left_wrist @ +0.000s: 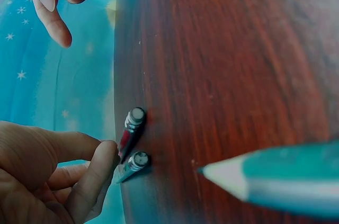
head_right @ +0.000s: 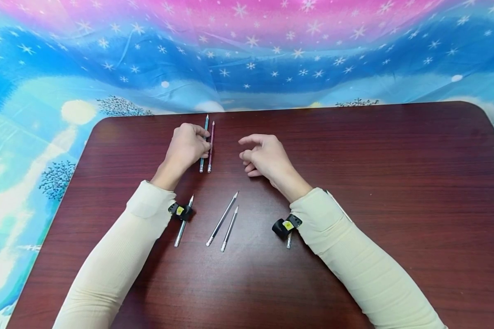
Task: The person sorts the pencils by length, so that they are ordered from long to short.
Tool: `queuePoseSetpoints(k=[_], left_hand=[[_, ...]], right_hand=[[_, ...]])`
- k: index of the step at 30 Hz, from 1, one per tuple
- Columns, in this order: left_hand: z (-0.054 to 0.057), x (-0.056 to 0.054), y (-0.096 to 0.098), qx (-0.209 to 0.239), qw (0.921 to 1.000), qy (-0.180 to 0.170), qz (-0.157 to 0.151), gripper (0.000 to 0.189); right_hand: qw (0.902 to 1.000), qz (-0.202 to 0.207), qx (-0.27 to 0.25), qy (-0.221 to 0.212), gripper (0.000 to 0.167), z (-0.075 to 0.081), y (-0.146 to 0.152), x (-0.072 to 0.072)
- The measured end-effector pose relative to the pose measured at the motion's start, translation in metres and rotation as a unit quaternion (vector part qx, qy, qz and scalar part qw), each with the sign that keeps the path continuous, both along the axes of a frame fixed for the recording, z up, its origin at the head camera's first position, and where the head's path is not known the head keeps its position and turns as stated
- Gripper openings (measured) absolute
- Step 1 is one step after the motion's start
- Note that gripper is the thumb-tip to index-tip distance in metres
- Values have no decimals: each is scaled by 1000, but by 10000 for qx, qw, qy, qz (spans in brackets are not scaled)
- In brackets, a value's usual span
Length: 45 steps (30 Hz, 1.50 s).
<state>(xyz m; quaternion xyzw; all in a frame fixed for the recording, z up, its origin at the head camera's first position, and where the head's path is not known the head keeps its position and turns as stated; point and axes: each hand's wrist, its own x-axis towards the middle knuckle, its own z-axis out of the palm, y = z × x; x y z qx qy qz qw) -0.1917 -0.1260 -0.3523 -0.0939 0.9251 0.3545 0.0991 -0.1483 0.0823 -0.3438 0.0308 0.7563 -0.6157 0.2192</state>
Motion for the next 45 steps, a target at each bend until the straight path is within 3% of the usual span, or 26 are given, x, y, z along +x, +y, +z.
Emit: queuePoseSetpoints(k=[15, 22, 28, 34, 45], left_hand=[[9, 8, -5, 165, 9998, -18, -103, 27], [13, 17, -11, 590, 9979, -194, -192, 25], [16, 34, -16, 1113, 9930, -235, -302, 24], [19, 59, -23, 1523, 9865, -380, -469, 25], [10, 102, -33, 1965, 9766, -665, -566, 26]], right_hand=[[10000, 0, -37, 6, 45, 4, 4, 1], [10000, -27, -50, 22, 46, 10, 13, 7], [9999, 7, 42, 141, 47, 17, 31, 21], [9996, -2, 71, 271, 48, 22, 56, 39], [9976, -22, 594, 365, 46, 12, 111, 71]])
